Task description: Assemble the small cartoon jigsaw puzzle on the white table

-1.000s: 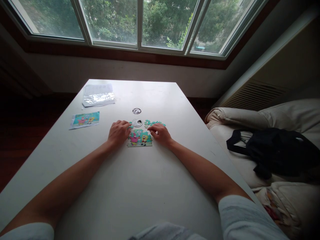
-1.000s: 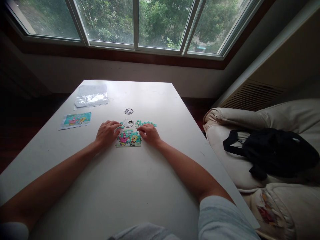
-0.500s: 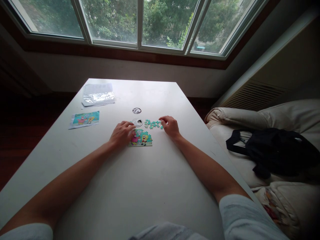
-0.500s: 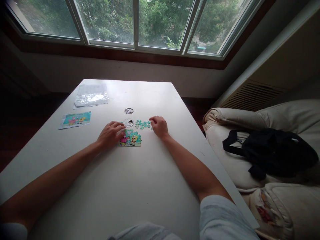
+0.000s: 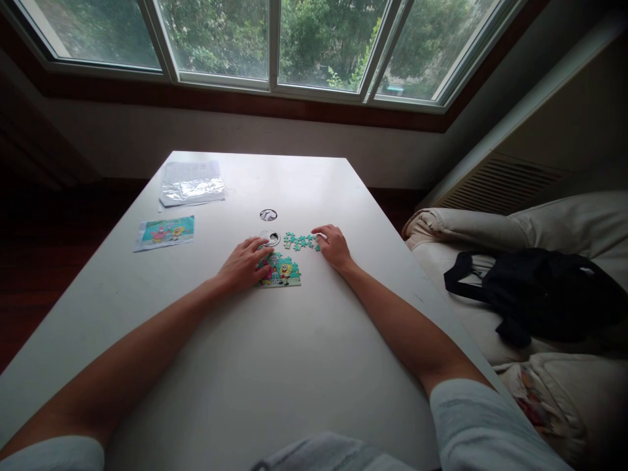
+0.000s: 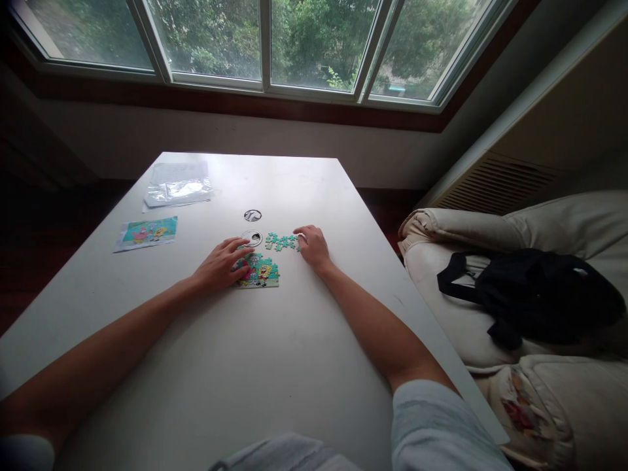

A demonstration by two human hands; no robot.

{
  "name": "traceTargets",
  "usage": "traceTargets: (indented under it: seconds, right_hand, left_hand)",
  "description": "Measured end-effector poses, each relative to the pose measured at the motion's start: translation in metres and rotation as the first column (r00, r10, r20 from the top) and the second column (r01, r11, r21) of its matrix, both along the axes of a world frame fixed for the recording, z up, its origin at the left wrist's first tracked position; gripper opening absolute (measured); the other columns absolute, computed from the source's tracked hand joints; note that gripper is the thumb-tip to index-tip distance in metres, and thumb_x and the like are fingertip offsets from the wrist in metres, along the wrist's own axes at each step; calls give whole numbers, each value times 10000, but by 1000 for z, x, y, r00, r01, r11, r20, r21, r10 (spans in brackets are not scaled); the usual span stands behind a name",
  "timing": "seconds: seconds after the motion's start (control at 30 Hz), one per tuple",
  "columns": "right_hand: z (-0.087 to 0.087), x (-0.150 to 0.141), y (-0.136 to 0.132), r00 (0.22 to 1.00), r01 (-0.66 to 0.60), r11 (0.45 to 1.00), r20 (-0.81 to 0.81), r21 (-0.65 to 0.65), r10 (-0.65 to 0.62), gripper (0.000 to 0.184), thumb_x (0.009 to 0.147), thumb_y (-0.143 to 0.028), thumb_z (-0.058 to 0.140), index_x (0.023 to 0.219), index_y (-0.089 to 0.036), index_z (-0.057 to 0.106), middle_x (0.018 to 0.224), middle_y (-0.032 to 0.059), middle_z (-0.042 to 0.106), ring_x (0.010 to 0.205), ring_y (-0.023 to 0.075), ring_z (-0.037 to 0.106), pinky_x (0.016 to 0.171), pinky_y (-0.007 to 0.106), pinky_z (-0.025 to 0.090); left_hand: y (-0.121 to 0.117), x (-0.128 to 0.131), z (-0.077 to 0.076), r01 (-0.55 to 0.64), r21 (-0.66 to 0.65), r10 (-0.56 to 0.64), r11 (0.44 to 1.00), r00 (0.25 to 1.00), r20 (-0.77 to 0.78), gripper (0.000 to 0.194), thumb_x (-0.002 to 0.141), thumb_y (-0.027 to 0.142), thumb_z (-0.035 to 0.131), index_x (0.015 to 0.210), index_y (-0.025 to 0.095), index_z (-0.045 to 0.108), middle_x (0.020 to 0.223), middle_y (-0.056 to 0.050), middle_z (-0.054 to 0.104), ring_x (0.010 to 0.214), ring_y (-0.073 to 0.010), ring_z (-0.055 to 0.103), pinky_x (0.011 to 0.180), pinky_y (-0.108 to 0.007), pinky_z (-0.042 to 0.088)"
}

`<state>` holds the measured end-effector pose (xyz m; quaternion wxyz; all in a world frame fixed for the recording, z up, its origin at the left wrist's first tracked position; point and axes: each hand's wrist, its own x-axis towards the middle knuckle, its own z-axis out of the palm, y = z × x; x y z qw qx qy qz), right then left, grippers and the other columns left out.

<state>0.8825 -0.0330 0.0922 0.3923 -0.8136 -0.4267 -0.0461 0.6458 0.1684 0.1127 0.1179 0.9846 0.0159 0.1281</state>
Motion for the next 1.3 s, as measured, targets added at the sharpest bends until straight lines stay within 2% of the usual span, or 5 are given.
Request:
traceTargets:
  seconds: [0.3,0.53,0.73,1.03,1.3]
  right_hand:
    - [-9,-6,5,963,-268,953,-16,-141,268,436,953,-244,498,1375,-266,604,1476,58,562,1393,245,485,1197,488,379]
    - [-8,-10,5,936,-347,922,-10,-171,351,494,970,-249,498,1463,-270,536,1524,54,519,1445,237,445,1239,471,341]
    - [-7,-15,6,885,-462,875,-17,-145,464,512,978,-236,474,1486,-288,507,1526,33,518,1465,226,418,1230,465,353]
    - [-8,-20,12,919,-374,905,49,-202,391,504,987,-370,530,1483,-284,517,1561,76,470,1482,281,382,1224,521,329]
    - [-6,-21,26,904,-380,879,86,-286,419,550,977,-486,567,1498,-320,498,1610,67,399,1507,321,332,1237,554,268]
  left_hand:
    - [-1,0,-1,-39,-17,39,999,999,2,573,926,507,576,1446,268,531,1552,-96,455,1458,-328,344,1211,-515,285]
    - [23,5,-15,-234,-55,234,971,972,-7,485,1014,344,372,1455,199,514,1548,-124,464,1446,-284,379,1223,-477,266]
    - [32,7,-20,-196,-117,191,974,980,-56,508,1017,328,349,1498,210,464,1577,-102,443,1470,-264,371,1245,-493,222]
    - [26,9,-9,-246,-411,266,878,964,-9,503,986,293,365,1462,225,514,1404,-64,625,1310,-251,555,1143,-440,420]
    - [24,14,-7,-247,-540,319,804,947,43,439,971,305,383,1345,272,611,1225,-28,726,1103,-233,662,1034,-450,513]
